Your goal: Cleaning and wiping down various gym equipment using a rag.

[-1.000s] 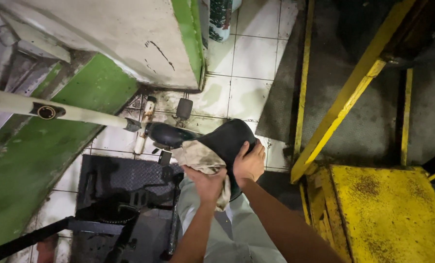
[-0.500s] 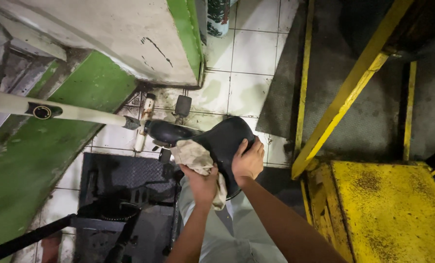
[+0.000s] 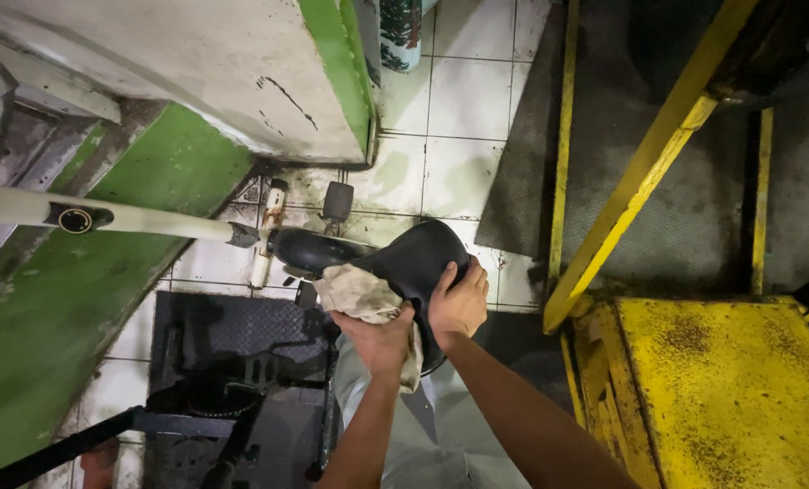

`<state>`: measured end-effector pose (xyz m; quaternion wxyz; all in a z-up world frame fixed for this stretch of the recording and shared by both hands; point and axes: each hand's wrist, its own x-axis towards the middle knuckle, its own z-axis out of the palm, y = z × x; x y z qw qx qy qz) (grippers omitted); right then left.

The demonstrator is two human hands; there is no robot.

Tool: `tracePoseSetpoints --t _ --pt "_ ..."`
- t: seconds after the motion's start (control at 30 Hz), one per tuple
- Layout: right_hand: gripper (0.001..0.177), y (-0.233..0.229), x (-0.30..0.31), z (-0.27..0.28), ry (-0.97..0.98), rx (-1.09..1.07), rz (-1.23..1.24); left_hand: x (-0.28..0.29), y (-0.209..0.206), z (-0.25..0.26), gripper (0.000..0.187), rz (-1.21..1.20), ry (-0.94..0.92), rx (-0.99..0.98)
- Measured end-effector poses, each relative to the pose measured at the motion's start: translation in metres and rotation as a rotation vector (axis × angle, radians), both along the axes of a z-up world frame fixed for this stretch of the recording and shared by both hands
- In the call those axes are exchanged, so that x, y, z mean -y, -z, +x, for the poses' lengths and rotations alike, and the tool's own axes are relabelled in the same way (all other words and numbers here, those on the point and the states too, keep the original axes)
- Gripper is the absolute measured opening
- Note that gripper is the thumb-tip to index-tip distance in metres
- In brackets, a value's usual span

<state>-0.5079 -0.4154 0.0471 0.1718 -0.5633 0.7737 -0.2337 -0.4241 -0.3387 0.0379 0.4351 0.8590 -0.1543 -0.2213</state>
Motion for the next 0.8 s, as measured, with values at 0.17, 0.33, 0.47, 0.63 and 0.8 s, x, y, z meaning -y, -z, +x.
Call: tracePoseSetpoints --t 0.17,0.33,0.47,0.63,0.8 --pt "0.049 -0.009 0.000 0.001 0.013 0.002 0.031 0.000 0.009 -0.001 0.148 -0.036 0.037 0.034" --pt "0.049 -0.008 0.000 0.001 0.015 -0.001 0.036 0.006 0.023 -0.002 0.151 0.218 -0.026 -0.060" --pt "0.050 -0.010 -0.001 0.001 0.002 0.015 0.054 0.002 0.015 -0.003 0.150 0.108 -0.005 -0.041" --pt "0.050 -0.006 -0.001 0.000 0.006 -0.006 0.036 0.010 0.014 -0.004 0.150 0.216 -0.042 -0.083" --pt "0.050 -0.006 0.001 0.001 0.029 0.002 0.062 0.015 -0.006 -0.004 0.149 0.182 -0.071 -0.128"
